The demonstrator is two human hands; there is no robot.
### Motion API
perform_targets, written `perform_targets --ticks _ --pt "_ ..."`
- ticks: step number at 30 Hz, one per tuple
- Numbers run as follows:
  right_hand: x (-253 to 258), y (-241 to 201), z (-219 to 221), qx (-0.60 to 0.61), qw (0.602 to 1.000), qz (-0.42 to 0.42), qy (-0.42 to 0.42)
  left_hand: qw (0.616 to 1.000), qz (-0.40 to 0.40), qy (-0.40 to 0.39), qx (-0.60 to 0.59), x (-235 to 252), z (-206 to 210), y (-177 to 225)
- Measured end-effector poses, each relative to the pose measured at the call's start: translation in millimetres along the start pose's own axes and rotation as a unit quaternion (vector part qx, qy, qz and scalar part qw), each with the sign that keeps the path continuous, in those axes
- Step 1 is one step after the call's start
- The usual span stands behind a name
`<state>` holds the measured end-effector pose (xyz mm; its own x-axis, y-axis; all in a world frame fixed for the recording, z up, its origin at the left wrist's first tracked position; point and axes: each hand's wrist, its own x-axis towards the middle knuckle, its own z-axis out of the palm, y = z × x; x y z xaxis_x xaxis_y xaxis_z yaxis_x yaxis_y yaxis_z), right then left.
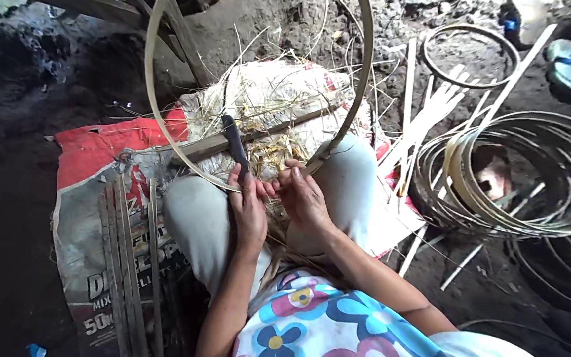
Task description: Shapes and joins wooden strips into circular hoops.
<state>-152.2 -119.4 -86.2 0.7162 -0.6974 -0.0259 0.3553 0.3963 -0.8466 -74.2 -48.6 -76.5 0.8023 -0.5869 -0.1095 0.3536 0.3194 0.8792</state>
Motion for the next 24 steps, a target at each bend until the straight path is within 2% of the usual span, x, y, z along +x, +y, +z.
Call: perform_targets --ticks 3,8,11,14,20,24 --pt "-3 -2 -12 0.014 0.998 0.031 -0.044 0.999 0.019 0.009 -0.044 7 1 12" --pt "-4 -26 -15 0.004 1.000 -0.001 0.012 0.998 0.053 0.016 -0.002 12 -8 36" --pt "0 -27 -3 0.076 0.997 -0.014 0.017 0.998 0.046 -0.003 -0.034 7 -1 25" --pt "-3 -12 8 0.099 0.994 -0.022 0.032 0.996 0.020 -0.005 -0.084 -1 11 6" --pt "-5 -1 13 0.074 0.996 -0.019 0.037 0.996 0.007 0.007 -0.090 -3 9 6" --pt "-8 -7 11 -0.009 0.999 -0.030 0.020 0.999 0.022 -0.013 -0.045 -7 4 7"
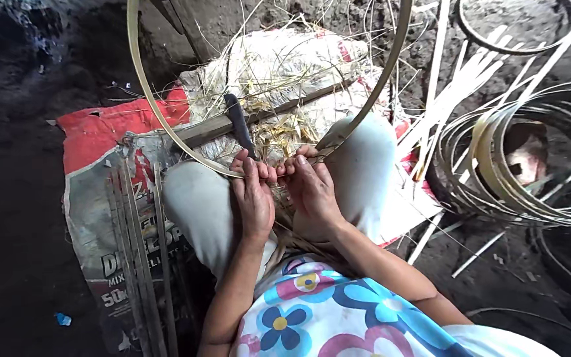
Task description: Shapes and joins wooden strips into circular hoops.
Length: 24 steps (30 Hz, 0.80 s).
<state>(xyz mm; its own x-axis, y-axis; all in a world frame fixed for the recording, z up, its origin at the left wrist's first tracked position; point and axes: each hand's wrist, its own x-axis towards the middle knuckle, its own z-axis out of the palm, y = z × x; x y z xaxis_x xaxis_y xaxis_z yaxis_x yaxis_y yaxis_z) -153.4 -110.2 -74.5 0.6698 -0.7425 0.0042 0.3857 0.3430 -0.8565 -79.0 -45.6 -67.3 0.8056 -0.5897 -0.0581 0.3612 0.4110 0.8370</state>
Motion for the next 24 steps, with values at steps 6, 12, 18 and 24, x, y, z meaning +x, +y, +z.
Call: perform_targets --ticks 6,12,18,24 --pt "-3 0 -6 -0.041 0.999 0.021 -0.017 0.998 -0.016 -0.025 0.058 -3 -7 4" --pt "3 -11 -7 -0.020 0.997 0.049 -0.054 0.999 0.002 -0.010 0.043 8 -5 12" --pt "17 -19 -5 0.043 0.999 0.016 0.023 0.996 0.047 -0.021 0.075 20 -13 20" --pt "16 26 1 0.062 0.997 -0.004 0.052 0.997 -0.023 0.023 0.067 11 -1 -34"
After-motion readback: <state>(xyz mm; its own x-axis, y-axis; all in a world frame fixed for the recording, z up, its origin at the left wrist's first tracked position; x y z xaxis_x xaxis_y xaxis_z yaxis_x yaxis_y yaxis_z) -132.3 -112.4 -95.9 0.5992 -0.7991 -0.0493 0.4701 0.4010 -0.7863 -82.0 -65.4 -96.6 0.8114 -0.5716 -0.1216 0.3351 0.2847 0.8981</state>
